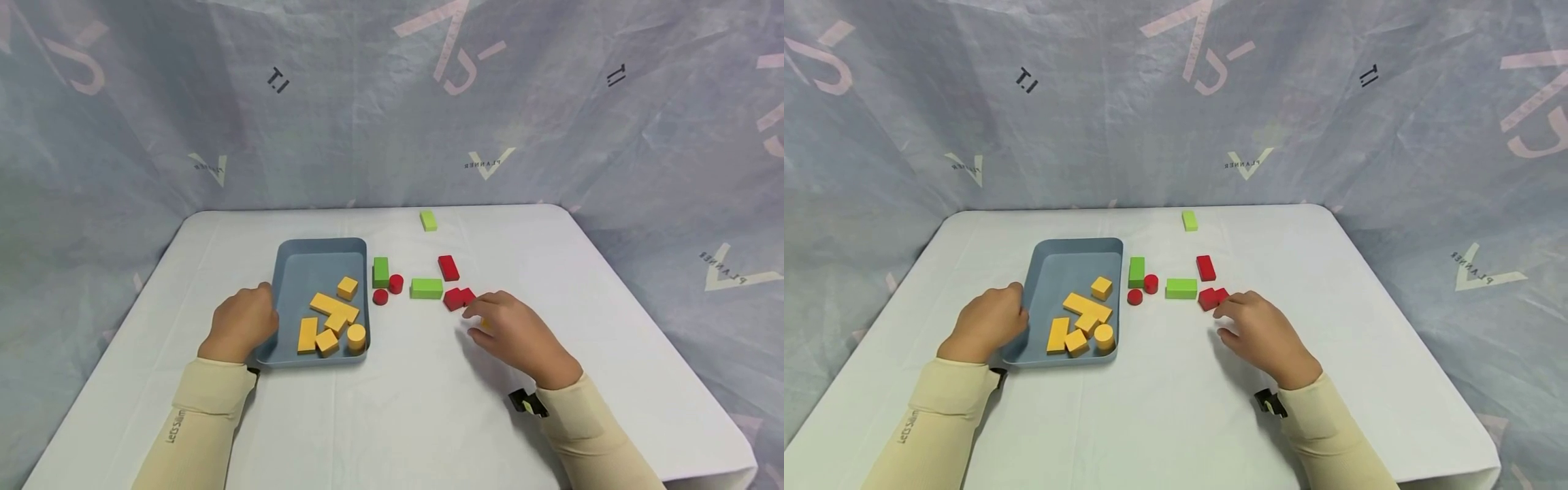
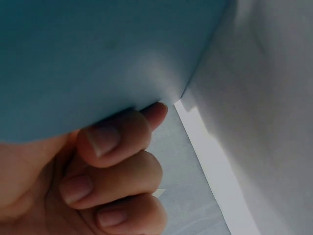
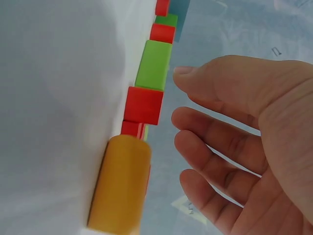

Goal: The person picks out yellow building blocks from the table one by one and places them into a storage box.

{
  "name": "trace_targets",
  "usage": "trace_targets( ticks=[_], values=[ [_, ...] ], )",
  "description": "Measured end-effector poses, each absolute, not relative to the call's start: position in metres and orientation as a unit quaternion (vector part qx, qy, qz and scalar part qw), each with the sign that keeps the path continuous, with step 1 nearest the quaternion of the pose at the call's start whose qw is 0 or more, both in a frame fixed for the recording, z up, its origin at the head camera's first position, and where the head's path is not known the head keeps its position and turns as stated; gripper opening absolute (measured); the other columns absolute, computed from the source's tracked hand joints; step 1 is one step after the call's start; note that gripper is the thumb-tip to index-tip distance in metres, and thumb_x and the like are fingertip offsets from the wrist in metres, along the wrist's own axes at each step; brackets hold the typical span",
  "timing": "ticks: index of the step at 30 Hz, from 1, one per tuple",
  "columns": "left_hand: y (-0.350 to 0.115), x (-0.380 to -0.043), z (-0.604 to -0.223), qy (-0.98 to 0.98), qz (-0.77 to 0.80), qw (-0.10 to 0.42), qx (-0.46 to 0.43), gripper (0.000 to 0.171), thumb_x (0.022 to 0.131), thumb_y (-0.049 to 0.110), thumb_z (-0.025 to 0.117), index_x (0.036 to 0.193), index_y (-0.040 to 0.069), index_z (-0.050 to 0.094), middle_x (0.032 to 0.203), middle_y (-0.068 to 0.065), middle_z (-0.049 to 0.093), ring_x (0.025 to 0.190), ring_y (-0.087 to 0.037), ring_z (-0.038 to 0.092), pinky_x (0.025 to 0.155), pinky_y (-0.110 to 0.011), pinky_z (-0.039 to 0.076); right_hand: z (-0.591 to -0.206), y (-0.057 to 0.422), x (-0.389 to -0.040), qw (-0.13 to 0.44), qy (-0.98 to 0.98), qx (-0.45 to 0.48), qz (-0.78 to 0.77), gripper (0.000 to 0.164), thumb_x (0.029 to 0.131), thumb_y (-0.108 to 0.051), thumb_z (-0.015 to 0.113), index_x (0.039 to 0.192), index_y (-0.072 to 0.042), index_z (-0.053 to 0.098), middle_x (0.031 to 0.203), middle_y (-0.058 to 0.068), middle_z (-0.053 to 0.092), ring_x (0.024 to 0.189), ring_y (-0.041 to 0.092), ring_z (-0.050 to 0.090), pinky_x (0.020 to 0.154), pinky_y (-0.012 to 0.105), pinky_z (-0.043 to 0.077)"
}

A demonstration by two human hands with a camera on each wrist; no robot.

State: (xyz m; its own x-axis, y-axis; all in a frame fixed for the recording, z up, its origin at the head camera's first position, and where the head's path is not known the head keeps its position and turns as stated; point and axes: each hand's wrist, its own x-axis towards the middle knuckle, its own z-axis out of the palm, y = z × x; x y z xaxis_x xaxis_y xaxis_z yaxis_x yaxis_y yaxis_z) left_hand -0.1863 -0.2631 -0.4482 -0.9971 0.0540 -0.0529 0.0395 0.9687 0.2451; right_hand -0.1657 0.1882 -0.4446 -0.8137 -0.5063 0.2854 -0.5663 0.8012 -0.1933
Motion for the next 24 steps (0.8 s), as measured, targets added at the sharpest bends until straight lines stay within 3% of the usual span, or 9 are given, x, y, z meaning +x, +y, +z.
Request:
trace_targets(
  ticks=[11,24],
  values=[
    [-0.264,-0.186,-0.450,0.991,0.124,0.031,0.025,0.011,0.091,-0.001,0.056,0.098,-0.009,0.061,0.067,-0.014,0.059,0.054,-0.023,0.052,0.043,-0.033,0.040,-0.458,0.205,-0.161,0.134,-0.937,0.290,0.144,0.024,0.078,-0.007,0.087,0.100,-0.010,0.077,0.099,0.000,0.073,0.093,0.021,0.066,0.085,0.040,0.057],
    [-0.265,-0.187,-0.450,0.991,0.126,0.028,0.028,0.012,0.090,-0.002,0.056,0.098,-0.010,0.061,0.066,-0.014,0.059,0.053,-0.023,0.051,0.043,-0.033,0.039,-0.467,0.218,-0.155,0.140,-0.940,0.266,0.164,0.025,0.077,-0.006,0.088,0.100,-0.011,0.077,0.110,0.002,0.069,0.105,0.021,0.064,0.088,0.042,0.057]
  ],
)
